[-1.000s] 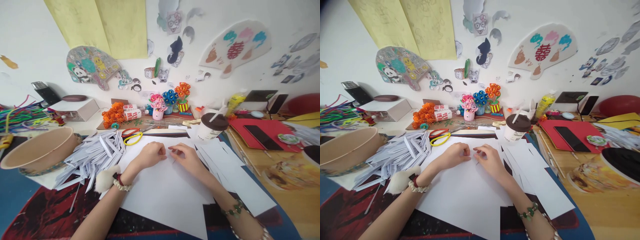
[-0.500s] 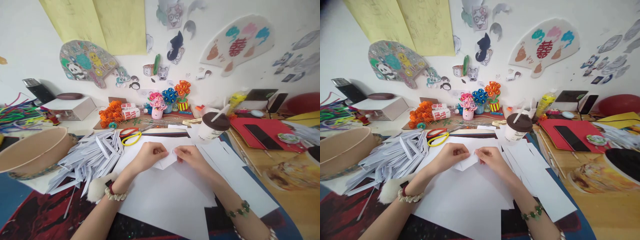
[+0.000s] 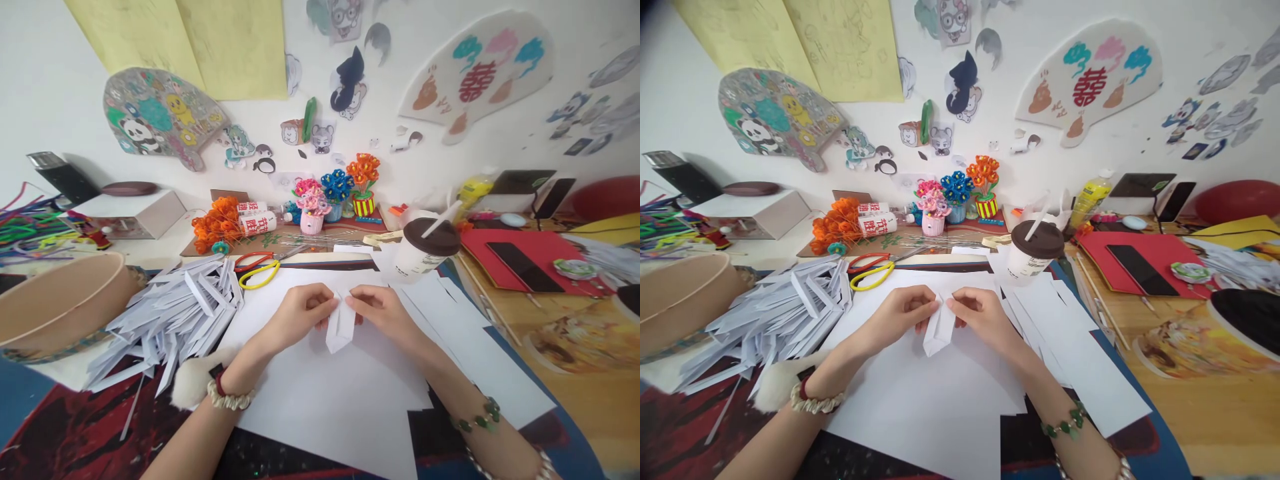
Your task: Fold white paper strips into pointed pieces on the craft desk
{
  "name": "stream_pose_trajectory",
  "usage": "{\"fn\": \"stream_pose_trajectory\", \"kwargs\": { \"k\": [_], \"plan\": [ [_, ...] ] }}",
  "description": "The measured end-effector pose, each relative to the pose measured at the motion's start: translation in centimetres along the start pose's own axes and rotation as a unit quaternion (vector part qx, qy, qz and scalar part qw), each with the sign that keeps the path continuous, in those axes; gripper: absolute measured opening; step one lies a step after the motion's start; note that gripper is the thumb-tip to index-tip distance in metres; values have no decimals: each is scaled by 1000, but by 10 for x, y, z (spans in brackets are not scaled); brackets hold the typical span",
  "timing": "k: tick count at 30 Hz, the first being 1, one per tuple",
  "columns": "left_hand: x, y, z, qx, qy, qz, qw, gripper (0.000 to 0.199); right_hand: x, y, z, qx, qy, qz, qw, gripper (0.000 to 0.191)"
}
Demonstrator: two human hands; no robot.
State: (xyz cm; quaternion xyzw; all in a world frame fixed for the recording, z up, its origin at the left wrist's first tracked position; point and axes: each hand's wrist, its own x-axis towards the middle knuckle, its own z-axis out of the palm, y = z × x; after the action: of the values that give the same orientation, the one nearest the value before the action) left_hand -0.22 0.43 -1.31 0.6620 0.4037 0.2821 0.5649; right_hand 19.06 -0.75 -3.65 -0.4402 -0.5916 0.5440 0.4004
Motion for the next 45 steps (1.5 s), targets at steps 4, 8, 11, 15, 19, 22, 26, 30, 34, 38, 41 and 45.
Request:
{"fn": "stream_pose_trajectory", "kwargs": {
  "k": [4, 8, 11, 15, 19, 22, 26, 30, 34, 38, 41, 45],
  "plan": [
    [0, 1, 2, 6, 10, -9, 1000, 26, -2, -3, 0, -32, -13, -7, 999, 27],
    [-2, 5, 5, 25, 32, -6, 999, 26, -3, -6, 1, -77, -14, -16, 997, 31],
    [-2, 6, 7, -10, 30, -22, 999, 26, -3, -8, 2, -74, -5, -22, 997, 32],
    [-1, 5, 9, -34, 59, -19, 997, 25, -4, -8, 3, -47, -18, 0, 999, 29],
    [0, 3, 9, -38, 76, -22, 996, 23, -5, -5, 1, -43, -36, 24, 998, 29],
    [0, 3, 9, -22, 69, -27, 997, 21, -5, -3, -1, -46, -32, 22, 998, 31],
    [-1, 5, 3, 43, 49, -33, 997, 20, -5, -3, -2, -64, -35, 16, 997, 33],
    [-2, 4, -2, 102, 58, -13, 993, 19, -5, -2, -2, -46, -25, 14, 999, 25],
    [0, 1, -2, 112, 87, -6, 990, 19, -3, 0, -2, 9, 12, 32, 999, 35],
    [1, 2, -4, 111, 82, -23, 990, 14, -3, -1, 0, 13, 30, 32, 999, 38],
    [-2, 8, -12, 95, 36, -30, 994, 18, -4, -4, 2, 14, 17, 22, 1000, 35],
    [-10, 12, -26, 111, 11, -14, 994, 32, -4, -9, 6, 16, 10, 23, 1000, 38]
  ]
}}
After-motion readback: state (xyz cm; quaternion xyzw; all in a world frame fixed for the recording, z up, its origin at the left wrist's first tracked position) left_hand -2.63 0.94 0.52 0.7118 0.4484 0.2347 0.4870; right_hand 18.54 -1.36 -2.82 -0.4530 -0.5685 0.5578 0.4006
